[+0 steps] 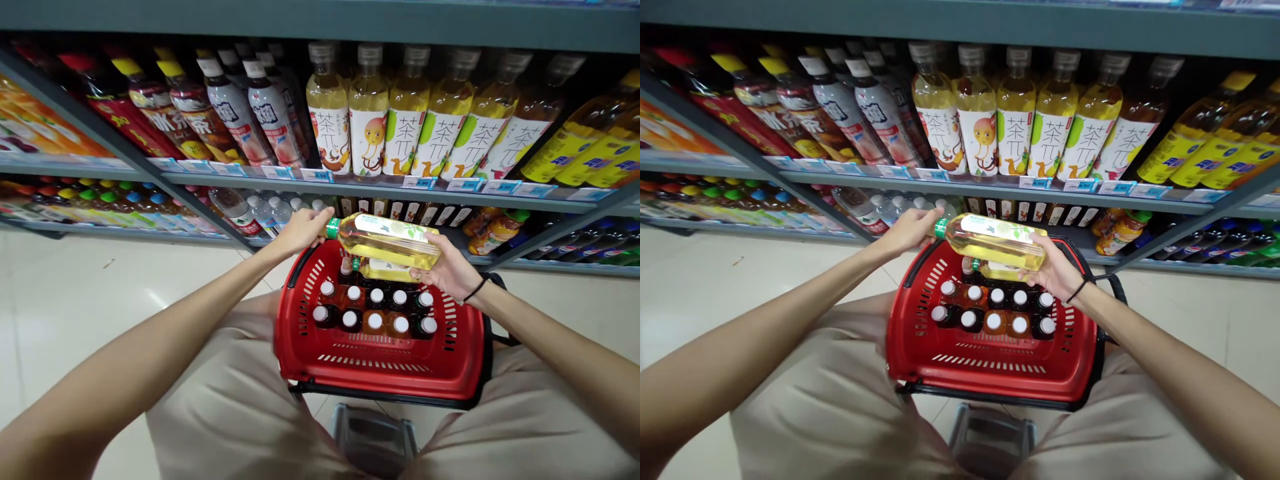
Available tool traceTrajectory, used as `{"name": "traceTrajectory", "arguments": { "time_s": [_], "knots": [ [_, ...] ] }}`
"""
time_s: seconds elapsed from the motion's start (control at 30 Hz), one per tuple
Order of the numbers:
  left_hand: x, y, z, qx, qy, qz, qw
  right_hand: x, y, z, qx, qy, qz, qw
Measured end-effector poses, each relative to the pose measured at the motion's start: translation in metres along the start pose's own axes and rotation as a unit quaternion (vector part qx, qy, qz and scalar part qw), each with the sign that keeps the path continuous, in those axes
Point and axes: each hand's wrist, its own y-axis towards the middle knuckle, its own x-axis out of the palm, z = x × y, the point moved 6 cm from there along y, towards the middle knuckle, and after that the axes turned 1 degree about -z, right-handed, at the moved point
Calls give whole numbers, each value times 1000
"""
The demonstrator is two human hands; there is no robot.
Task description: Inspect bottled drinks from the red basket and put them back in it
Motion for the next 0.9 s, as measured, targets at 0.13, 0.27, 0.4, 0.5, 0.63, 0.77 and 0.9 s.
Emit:
{"name": "traceTrajectory", "arguments": {
  "time_s": [0.13, 0.27, 0.4, 0.5, 0.63, 0.77, 0.9],
  "knots": [
    [14, -7, -4, 14, 85, -76, 993, -25, 3, 16, 65, -30, 8, 997],
    [35, -16, -2, 66, 80, -175, 979, -42, -4, 37, 107, -131, -29, 985],
    [61, -27, -12, 34, 60, -283, 957, -55, -11, 57, 161, -207, -56, 963],
    [86, -33, -30, 0, 46, -360, 932, -69, -9, 65, 170, -209, -41, 962],
    [125, -35, -60, -22, 8, -424, 906, -87, -1, 73, 166, -210, -21, 963],
    [159, -39, -88, -40, -7, -427, 903, -106, 2, 82, 198, -228, 25, 953],
    [180, -46, -101, -58, -18, -413, 909, -118, 6, 93, 199, -266, 26, 943]
  ]
}}
